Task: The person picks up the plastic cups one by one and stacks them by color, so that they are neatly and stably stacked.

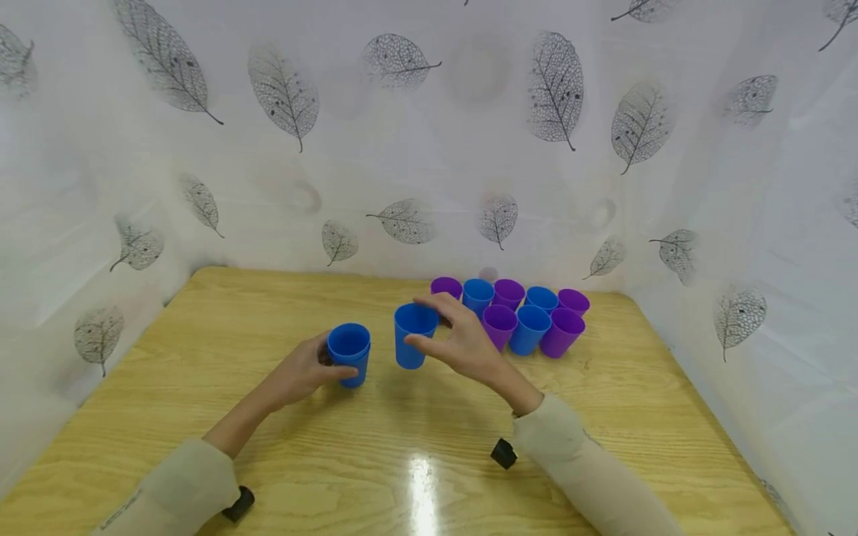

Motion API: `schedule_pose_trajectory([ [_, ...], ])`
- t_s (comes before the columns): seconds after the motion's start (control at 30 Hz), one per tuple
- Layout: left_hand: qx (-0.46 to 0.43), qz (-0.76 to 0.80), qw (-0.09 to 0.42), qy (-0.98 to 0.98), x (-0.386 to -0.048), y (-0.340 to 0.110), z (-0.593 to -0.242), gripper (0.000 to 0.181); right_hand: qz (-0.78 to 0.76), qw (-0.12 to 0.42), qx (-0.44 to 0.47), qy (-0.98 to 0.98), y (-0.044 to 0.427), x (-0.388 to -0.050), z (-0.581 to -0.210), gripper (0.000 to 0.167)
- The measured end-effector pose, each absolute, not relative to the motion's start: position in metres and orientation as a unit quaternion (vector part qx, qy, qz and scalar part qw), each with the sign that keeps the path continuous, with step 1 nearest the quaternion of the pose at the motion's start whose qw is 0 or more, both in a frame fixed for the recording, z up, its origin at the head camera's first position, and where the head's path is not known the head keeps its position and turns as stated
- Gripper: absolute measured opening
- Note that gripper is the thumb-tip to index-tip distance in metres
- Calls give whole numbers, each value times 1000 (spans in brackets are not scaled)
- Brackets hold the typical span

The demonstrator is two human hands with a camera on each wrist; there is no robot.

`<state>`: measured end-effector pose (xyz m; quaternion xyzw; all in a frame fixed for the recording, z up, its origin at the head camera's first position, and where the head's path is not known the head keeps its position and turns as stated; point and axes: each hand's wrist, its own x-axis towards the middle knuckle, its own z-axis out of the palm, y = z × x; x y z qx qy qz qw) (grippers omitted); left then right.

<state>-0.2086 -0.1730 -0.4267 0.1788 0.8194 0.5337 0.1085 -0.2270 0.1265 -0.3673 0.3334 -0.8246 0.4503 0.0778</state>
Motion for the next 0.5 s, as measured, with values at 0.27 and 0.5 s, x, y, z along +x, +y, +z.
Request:
schedule_pose_trajectory([
  [0.27,179,533,111,819,-209,-172,-426,68,465,89,357,-805,103,-224,-354,57],
  [0.5,190,528,119,819,-210,-174,-426,74,484,75,379,-785,75,-225,-344,58],
])
